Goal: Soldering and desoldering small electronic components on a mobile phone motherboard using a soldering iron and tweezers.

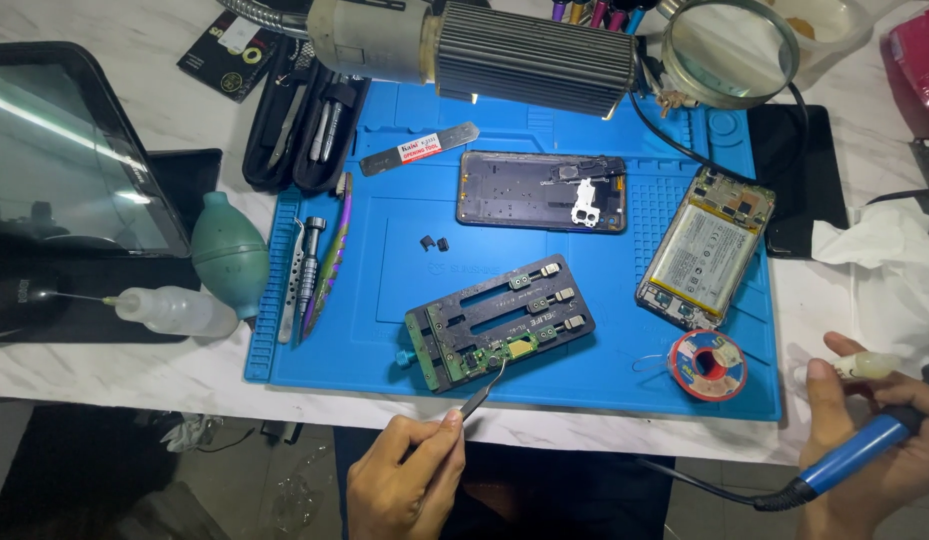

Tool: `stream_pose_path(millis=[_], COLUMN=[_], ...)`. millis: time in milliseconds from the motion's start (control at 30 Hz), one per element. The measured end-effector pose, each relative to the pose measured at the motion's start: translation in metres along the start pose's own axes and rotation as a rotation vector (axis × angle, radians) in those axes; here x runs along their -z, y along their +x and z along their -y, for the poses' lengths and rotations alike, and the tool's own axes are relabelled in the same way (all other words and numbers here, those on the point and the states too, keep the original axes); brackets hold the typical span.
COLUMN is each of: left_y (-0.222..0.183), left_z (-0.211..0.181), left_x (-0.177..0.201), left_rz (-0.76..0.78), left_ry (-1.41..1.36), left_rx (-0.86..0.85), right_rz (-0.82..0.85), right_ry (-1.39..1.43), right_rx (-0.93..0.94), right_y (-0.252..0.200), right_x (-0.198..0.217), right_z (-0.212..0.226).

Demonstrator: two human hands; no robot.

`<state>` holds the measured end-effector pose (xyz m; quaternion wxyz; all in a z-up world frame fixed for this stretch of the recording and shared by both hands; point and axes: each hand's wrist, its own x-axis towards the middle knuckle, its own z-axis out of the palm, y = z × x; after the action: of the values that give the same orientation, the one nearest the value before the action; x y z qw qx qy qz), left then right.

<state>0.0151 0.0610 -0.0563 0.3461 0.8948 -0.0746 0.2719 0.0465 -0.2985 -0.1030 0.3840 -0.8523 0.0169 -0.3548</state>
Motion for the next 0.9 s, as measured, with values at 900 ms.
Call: stream_pose_path(millis=[900], left_y=[0.000], left_z=[-0.007], left_x=[0.005], left_rz=[-0.011], left_ry=[-0.075], left_rx=[0.069], right_rz=[0.000], right_ry=[0.033], right_rx=[-0.048], right_y=[0.009], right_x=[-0.003], right_z=[0.031])
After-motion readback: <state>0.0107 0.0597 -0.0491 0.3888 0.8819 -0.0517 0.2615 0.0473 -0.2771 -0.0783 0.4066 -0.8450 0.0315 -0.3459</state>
